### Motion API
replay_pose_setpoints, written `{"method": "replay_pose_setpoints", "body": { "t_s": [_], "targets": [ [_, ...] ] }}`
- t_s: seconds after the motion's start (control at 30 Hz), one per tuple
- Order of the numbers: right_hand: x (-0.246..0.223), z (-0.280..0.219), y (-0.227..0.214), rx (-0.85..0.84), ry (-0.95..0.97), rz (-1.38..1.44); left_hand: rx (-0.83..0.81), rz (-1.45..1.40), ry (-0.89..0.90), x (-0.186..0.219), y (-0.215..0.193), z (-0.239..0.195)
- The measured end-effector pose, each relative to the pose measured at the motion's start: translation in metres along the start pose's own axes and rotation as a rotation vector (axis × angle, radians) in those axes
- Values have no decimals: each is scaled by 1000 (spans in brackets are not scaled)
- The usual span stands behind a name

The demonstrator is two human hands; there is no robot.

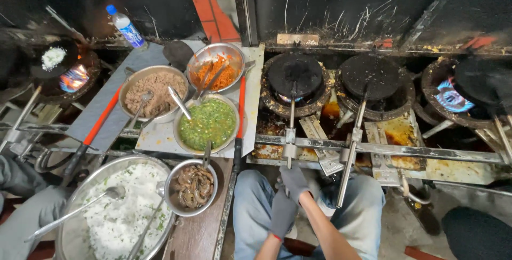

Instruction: The person scoops batter and various toppings onto a heated press, closes the lid, and flips it over a flame to cook. They then open the press, remove the cooked pancake, and repeat the process using ingredients like minced meat, green onions, and shrimp.

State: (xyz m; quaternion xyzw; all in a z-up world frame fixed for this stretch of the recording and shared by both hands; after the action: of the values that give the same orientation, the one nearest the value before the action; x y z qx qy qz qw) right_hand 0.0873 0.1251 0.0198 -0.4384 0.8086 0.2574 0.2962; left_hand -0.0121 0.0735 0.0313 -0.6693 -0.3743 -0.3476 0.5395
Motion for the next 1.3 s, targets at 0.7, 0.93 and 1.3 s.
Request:
{"method": "replay_pose_setpoints", "body": {
  "t_s": [0.7,0.93,1.3],
  "targets": [
    [-24,2,-9,323,-373,-798,94,-4,225,73,-45,-19],
    [-3,28,-15,302,-185,-729,121,-32,273,71,-43,-18],
    [-25,7,-7,446,-331,-833,83,-59,256,37,-22,-11]
  ]
}}
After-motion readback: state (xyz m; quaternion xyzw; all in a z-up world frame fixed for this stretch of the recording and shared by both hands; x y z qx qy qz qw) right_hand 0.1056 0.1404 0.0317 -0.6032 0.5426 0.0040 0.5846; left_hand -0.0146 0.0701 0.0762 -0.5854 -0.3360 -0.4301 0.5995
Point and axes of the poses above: each hand's wrist, its own z-axis towards the middle knuckle, its own y-axis out of the palm, x = y × z, the point moved 8 cm from there along z, towards the middle knuckle, and after that the axes turned 12 degrees about z, right-handed, at the moved point
